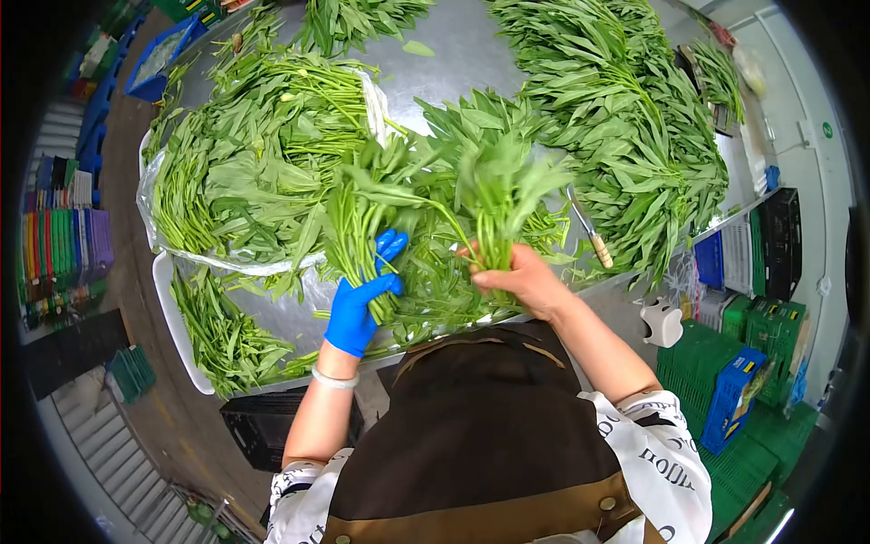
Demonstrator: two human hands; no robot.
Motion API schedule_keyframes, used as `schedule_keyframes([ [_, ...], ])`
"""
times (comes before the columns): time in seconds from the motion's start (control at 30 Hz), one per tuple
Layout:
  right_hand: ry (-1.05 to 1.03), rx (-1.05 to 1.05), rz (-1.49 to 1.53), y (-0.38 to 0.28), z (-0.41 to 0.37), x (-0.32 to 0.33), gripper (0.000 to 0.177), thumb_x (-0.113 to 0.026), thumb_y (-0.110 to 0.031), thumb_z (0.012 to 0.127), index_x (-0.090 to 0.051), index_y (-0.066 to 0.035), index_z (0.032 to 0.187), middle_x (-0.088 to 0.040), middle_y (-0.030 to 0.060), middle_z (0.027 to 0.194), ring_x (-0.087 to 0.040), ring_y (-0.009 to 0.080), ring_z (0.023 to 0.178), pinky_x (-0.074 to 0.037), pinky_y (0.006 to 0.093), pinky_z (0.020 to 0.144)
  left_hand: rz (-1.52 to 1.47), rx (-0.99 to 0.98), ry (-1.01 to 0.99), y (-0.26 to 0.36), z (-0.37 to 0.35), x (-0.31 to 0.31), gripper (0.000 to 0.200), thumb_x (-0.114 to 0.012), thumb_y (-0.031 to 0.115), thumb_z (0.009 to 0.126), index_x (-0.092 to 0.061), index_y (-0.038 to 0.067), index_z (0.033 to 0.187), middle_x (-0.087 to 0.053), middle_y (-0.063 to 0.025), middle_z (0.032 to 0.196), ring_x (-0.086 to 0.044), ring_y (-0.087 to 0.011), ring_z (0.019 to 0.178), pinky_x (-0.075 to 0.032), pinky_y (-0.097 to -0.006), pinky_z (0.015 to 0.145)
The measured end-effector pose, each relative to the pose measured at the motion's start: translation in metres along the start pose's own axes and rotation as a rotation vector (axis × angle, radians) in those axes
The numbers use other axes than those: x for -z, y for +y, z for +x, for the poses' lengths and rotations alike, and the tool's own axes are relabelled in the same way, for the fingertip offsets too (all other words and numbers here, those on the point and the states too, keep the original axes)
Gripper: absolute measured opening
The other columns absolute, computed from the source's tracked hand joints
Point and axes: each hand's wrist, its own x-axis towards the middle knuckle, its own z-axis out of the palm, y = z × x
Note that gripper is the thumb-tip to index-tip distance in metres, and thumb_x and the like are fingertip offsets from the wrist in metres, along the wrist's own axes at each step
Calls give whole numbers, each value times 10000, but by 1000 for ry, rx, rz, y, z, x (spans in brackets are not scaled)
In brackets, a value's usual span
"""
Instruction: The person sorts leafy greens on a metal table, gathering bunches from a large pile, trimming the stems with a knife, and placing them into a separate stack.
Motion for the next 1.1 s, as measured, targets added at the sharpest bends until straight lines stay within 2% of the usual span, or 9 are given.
schedule_keyframes([
  [0.17, 85, 99, -28, 17, 17, -31, 200, -699, -55, 814, -602, -19, 985, -576, 6, 818, -550, 102, 734, -455, 260, 680, 92, 36, -53, -14, 0, -16, 645, -606, -12, 780, -390, -13, 1388, -428, -152, 1427, -557, -127, 902, -464, -261, 748],
  [0.4, 161, 247, -244, 2, 20, -23, 184, -742, -125, 797, -616, -13, 871, -658, 57, 782, -631, 130, 692, -505, 282, 644, 333, 94, 58, -20, 0, -12, 448, -596, 5, 792, -540, -26, 1235, -644, -116, 1157, -585, -141, 885, -467, -269, 735],
  [0.5, 0, 338, 85, -21, 7, 11, 193, -697, -143, 836, -597, -7, 930, -668, 66, 806, -646, 133, 710, -514, 289, 653, 285, 55, 66, -20, 4, -1, 424, -597, 39, 815, -538, -32, 1229, -648, -115, 1147, -580, -136, 840, -458, -258, 711],
  [0.6, 449, 473, -1107, -21, 14, 33, 195, -680, -131, 851, -588, -3, 964, -664, 58, 805, -638, 119, 706, -513, 283, 656, 317, 12, 45, -21, 6, -6, 434, -601, 101, 853, -522, -17, 1264, -638, -107, 1170, -575, -123, 828, -452, -252, 705],
  [0.73, 253, 249, -349, -10, 12, 14, 168, -689, -138, 849, -608, -17, 933, -657, 37, 800, -615, 103, 696, -505, 265, 666, 291, 9, 25, -24, 7, -31, 420, -525, 278, 957, -521, 18, 1286, -614, -77, 1215, -581, -123, 952, -456, -261, 785],
  [0.83, 160, 290, -642, 23, 21, -7, 188, -712, -141, 833, -625, -25, 952, -643, 50, 873, -608, 101, 790, -493, 264, 687, 174, 114, 0, -42, 9, -34, 449, -500, 319, 975, -513, 23, 1312, -579, -79, 1253, -543, -148, 1108, -438, -305, 928],
  [0.87, 157, 137, -380, 40, 25, -13, 223, -729, -158, 818, -630, -23, 965, -642, 52, 884, -604, 103, 809, -488, 266, 691, 232, 244, 80, -52, 11, -27, 475, -488, 330, 978, -495, 12, 1330, -575, -80, 1252, -537, -161, 1131, -420, -311, 972],
  [0.93, 106, -80, 37, 55, 27, -21, 284, -748, -156, 778, -636, -17, 999, -650, 51, 906, -597, 109, 812, -481, 274, 706, 274, 223, 100, -61, 11, -24, 446, -484, 325, 978, -529, 8, 1290, -596, -82, 1213, -557, -150, 1082, -431, -288, 935],
  [1.1, 120, -177, -116, 52, 27, 5, 255, -646, -57, 777, -631, -20, 1029, -662, 49, 931, -600, 110, 796, -482, 271, 719, 168, 293, 95, -58, 11, -7, 384, -537, 259, 939, -584, -2, 1217, -635, -92, 1150, -609, -160, 938, -477, -302, 855],
])
